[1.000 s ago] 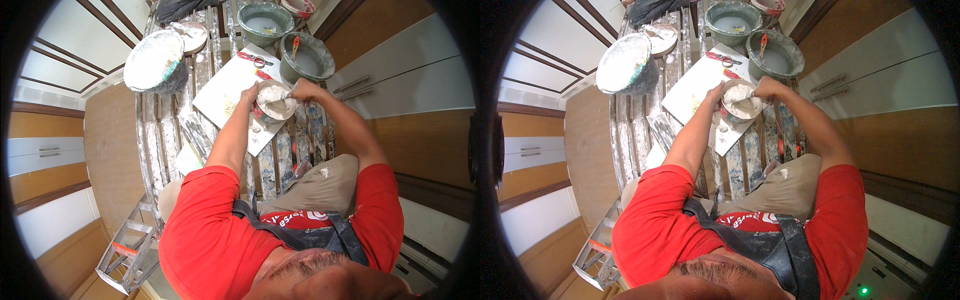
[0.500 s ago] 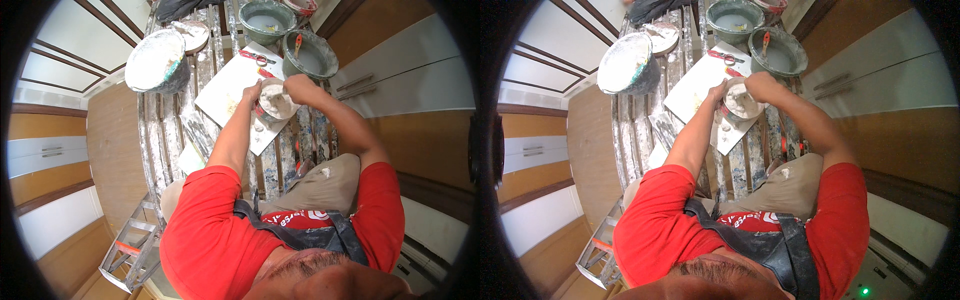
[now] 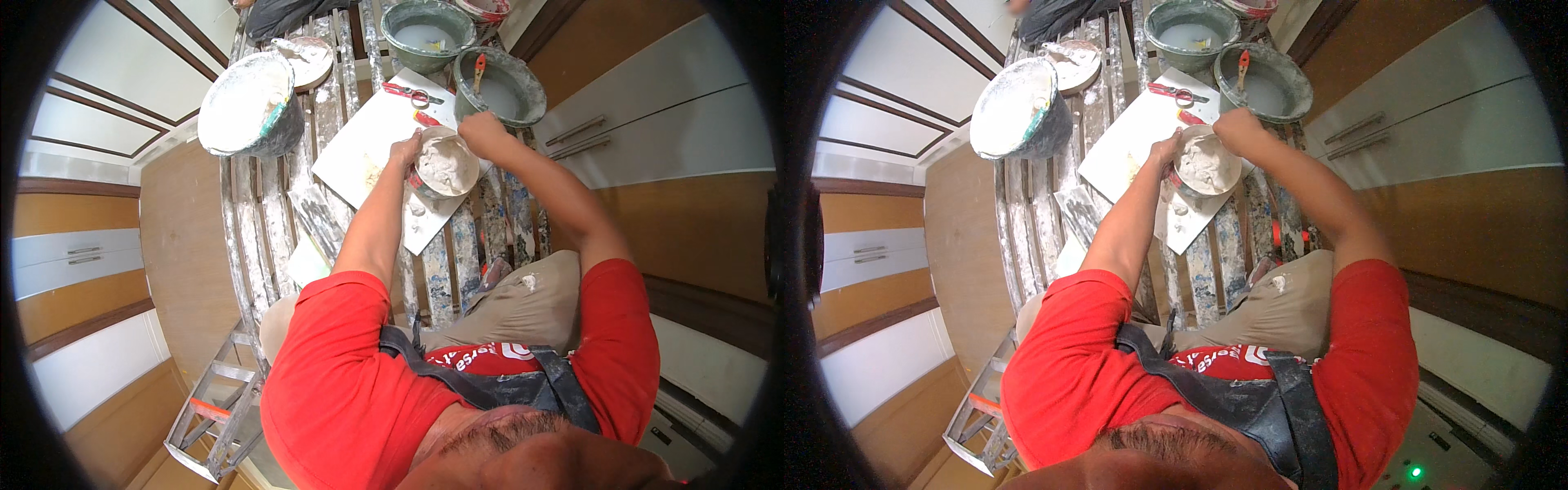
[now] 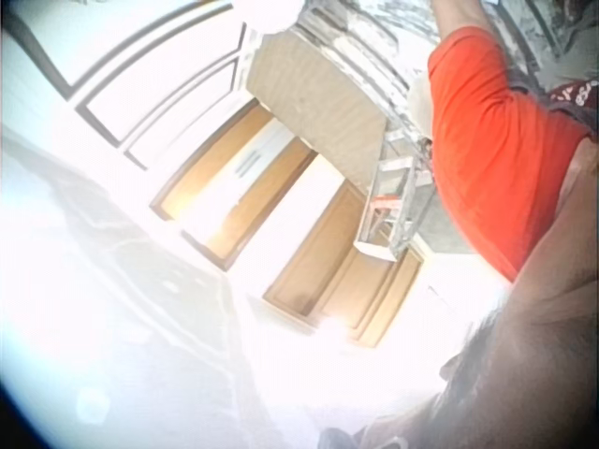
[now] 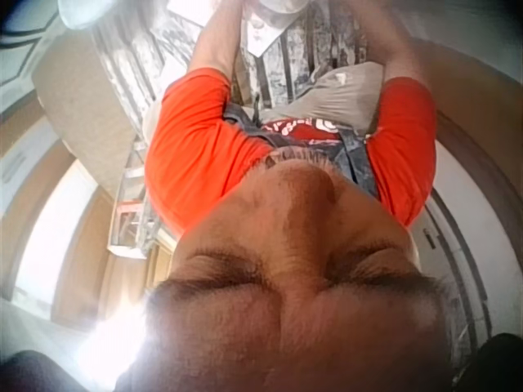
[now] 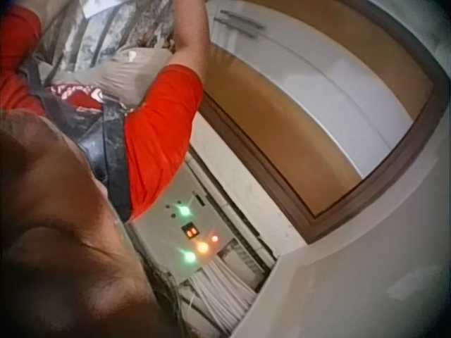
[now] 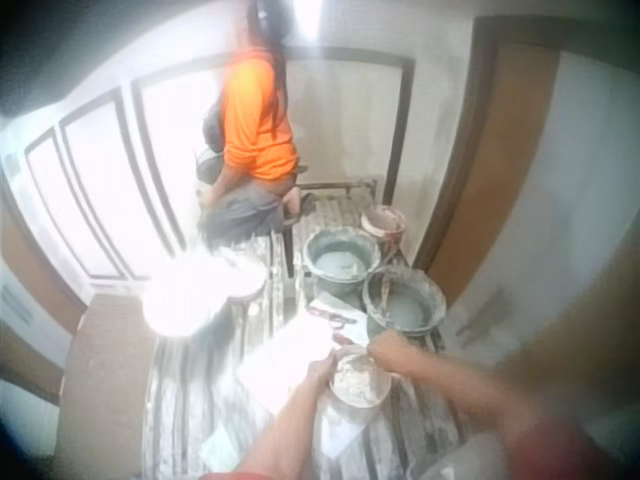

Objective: The person mixes a white compound in a bucket using a trowel, then transfers it to a smaller container. They continue mixing and finally apply the compound to a wall surface using a green sanding block.

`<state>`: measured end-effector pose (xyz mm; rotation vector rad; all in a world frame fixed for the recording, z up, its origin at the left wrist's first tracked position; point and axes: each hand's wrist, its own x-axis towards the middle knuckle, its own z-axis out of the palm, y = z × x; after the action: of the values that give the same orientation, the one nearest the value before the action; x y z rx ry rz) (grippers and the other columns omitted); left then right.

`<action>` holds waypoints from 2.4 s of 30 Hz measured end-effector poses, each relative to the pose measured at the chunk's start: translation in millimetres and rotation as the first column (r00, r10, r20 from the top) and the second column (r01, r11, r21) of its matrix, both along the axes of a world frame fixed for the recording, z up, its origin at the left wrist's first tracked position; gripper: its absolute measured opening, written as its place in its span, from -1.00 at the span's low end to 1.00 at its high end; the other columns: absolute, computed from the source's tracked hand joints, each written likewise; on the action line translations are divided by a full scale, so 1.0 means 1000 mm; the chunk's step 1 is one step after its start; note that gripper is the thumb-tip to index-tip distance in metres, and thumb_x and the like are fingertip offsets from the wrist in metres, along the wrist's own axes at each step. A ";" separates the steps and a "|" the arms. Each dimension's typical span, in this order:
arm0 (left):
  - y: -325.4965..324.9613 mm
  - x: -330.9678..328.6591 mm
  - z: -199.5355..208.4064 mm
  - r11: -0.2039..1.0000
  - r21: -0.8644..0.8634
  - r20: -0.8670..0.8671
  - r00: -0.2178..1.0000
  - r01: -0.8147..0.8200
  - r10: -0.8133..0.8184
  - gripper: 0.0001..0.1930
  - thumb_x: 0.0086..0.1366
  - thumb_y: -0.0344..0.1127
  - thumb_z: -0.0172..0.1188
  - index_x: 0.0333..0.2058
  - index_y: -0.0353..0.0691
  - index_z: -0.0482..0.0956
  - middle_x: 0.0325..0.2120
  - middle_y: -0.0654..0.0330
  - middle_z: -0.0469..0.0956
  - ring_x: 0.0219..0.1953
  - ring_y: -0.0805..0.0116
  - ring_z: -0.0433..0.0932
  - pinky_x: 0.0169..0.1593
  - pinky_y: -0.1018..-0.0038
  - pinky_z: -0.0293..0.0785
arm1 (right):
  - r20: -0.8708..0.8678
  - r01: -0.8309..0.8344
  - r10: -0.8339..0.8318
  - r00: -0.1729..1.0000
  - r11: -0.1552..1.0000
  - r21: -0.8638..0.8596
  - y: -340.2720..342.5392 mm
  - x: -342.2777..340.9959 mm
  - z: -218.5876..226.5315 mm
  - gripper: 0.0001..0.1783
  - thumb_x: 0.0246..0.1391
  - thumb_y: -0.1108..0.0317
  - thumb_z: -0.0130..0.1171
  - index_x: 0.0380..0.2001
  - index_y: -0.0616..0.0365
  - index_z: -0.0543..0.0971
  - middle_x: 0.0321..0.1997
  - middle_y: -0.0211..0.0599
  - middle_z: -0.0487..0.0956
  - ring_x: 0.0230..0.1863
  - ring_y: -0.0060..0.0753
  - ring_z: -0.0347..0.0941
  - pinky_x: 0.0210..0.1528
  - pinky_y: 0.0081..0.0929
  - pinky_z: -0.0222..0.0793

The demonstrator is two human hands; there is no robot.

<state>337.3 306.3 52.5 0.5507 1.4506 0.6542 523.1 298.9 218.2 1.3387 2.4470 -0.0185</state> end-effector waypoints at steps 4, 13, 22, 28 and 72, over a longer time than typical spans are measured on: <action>-0.009 0.015 0.028 0.999 -0.015 -0.037 0.999 0.036 -0.037 -0.29 0.22 0.16 0.26 -0.10 -0.58 0.57 -0.18 -0.11 0.59 -0.23 0.10 0.57 -0.15 0.22 0.49 | 0.028 0.052 -0.047 0.998 0.980 -0.190 -0.027 0.019 -0.012 -0.81 -0.22 0.47 0.23 -0.43 0.20 0.69 -0.34 0.04 0.65 -0.23 0.06 0.62 -0.16 -0.13 0.54; 0.007 0.005 0.000 0.995 0.068 0.007 0.997 0.075 -0.075 -0.29 0.26 0.18 0.23 -0.08 -0.54 0.52 -0.19 -0.10 0.57 -0.30 0.12 0.57 -0.26 0.19 0.53 | 0.022 0.043 -0.042 0.999 0.995 -0.092 -0.005 0.023 -0.005 -0.80 -0.23 0.43 0.21 -0.45 0.24 0.69 -0.34 0.04 0.66 -0.24 0.03 0.63 -0.19 -0.14 0.55; 0.006 0.015 0.025 0.995 0.013 -0.126 0.987 0.102 -0.100 -0.28 0.25 0.17 0.24 -0.05 -0.55 0.52 -0.24 -0.10 0.60 -0.33 0.13 0.58 -0.26 0.21 0.52 | 0.063 0.476 -0.585 0.809 0.587 -0.655 -0.025 0.050 -0.041 -0.75 -0.14 0.37 0.22 -0.45 0.40 0.64 -0.51 -0.05 0.61 -0.61 -0.25 0.50 -0.59 -0.26 0.37; 0.010 0.012 -0.002 0.999 -0.007 -0.007 0.999 0.032 -0.032 -0.30 0.25 0.18 0.24 -0.06 -0.52 0.54 -0.22 -0.09 0.60 -0.31 0.10 0.59 -0.27 0.16 0.53 | -0.106 0.489 -0.908 0.405 0.313 -0.814 -0.038 0.039 -0.035 -0.73 -0.09 0.29 0.28 -0.50 0.37 0.61 -0.65 -0.21 0.49 -0.75 -0.42 0.27 -0.72 -0.36 0.09; 0.020 -0.001 -0.030 0.998 0.022 0.009 0.999 0.052 -0.052 -0.27 0.26 0.18 0.25 -0.03 -0.55 0.51 -0.15 -0.13 0.57 -0.22 0.08 0.57 -0.15 0.18 0.53 | -0.057 0.082 -0.099 0.994 0.966 -0.247 -0.034 0.003 0.009 -0.71 -0.21 0.51 0.24 -0.31 0.12 0.71 -0.23 -0.01 0.66 -0.18 -0.04 0.63 -0.12 -0.17 0.54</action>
<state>336.5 326.1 22.8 0.5995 1.4168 0.6316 526.6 264.9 227.4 1.3565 2.3443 -0.3818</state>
